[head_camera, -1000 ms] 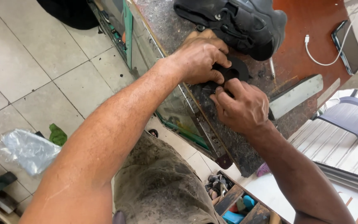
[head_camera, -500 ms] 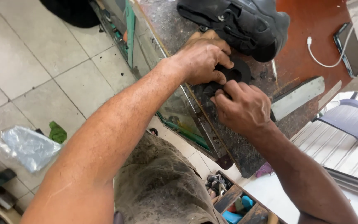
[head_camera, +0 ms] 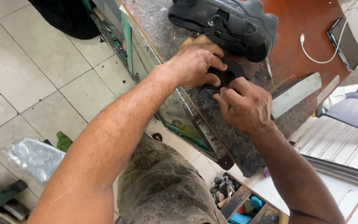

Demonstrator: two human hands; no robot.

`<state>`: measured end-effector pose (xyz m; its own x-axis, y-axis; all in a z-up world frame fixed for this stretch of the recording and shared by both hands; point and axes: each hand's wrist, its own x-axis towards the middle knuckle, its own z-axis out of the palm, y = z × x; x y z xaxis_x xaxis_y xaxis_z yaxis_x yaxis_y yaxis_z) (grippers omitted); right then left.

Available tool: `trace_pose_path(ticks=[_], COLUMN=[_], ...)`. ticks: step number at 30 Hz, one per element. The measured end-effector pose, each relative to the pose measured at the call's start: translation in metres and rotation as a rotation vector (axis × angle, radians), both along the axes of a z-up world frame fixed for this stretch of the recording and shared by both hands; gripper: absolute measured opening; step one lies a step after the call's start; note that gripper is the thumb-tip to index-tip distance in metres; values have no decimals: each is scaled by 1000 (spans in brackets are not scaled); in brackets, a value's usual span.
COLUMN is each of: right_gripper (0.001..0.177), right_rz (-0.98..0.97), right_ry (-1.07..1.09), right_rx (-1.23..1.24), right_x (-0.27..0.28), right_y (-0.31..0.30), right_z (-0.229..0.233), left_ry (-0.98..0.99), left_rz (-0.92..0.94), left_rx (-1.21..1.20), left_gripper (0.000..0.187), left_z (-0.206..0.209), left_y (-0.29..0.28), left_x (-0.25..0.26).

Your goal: Repairing a shoe by marking a new sole, fitting it, and grinding the edges to shape.

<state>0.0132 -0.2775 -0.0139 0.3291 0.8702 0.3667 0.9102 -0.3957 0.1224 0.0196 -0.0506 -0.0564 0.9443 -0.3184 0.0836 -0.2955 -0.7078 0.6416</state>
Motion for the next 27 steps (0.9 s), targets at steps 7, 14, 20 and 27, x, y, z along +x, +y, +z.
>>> trace_pose_path(ticks=[7, 14, 20, 27], right_gripper=[23, 26, 19, 29], right_rz=[-74, -21, 13, 40], right_ry=[-36, -103, -21, -13], right_rx=[23, 28, 1, -8], right_x=[-9, -4, 1, 3], right_y=[10, 8, 9, 8], right_z=[-3, -8, -4, -9], left_ry=[-80, -139, -168, -181], left_rz=[-24, -23, -12, -12], left_rx=[2, -16, -11, -17], left_gripper=[45, 44, 43, 43], left_z=[-14, -22, -19, -23], left_y=[0, 1, 1, -1], left_x=[4, 5, 5, 4])
